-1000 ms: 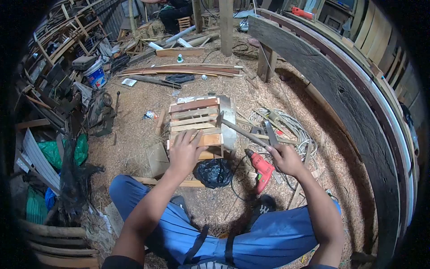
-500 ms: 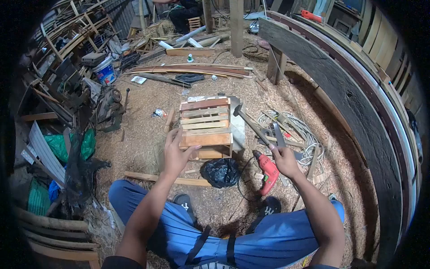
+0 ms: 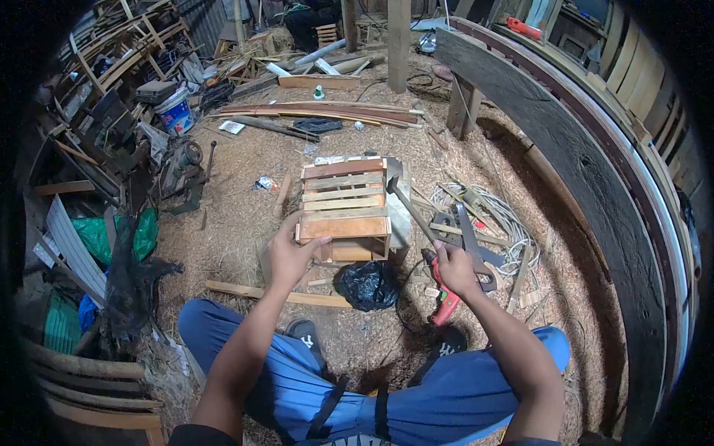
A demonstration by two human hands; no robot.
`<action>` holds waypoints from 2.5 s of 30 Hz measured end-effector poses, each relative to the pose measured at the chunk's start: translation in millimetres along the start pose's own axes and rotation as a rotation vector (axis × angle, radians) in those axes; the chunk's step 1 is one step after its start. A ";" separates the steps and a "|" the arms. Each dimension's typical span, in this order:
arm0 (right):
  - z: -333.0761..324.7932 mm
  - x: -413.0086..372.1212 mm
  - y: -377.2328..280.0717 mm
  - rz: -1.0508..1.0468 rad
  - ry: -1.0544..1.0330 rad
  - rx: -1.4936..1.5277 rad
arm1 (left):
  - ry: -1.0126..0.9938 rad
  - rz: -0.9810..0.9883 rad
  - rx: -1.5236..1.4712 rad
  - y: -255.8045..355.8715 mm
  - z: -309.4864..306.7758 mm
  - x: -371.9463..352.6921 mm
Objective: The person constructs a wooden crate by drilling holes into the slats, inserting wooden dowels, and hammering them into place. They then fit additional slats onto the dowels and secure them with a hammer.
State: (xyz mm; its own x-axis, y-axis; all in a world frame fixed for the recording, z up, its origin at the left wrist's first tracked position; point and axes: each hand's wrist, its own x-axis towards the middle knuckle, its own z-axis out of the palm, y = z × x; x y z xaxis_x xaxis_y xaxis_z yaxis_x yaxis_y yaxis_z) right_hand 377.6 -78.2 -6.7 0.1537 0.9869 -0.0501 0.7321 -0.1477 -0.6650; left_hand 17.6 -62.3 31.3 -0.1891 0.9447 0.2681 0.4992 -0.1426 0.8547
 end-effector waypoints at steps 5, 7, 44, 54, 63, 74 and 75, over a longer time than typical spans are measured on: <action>16.2 -7.5 3.6 -0.002 0.064 0.014 | -0.027 0.066 0.027 -3.4 -1.3 -0.7; 20.5 -13.8 0.2 0.010 0.097 0.037 | -0.026 0.152 0.099 -7.0 -1.1 -0.3; 112.4 17.8 26.2 -0.196 0.235 0.061 | 0.039 0.277 0.096 -17.0 -0.8 -7.3; 102.0 24.3 47.3 -0.011 0.104 0.171 | -0.007 0.212 0.084 -14.5 0.2 -10.3; 91.2 15.1 147.7 0.184 0.128 0.329 | 0.146 -0.373 -0.538 -112.4 62.6 -68.1; 81.4 -28.5 203.8 0.380 0.123 0.381 | -0.592 -0.254 -0.025 -112.9 125.9 -101.8; 82.4 -28.4 202.9 0.323 0.184 0.325 | -0.623 -0.234 -0.014 -113.3 129.3 -100.6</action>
State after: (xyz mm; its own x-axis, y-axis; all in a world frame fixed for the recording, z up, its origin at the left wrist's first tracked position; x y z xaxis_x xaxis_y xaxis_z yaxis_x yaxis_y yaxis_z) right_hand 467.1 -130.8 -201.6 0.4753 0.8614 -0.1791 0.3872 -0.3876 -0.8366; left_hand 89.4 -102.9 -150.0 0.2349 0.9447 -0.2289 0.4922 0.0875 0.8661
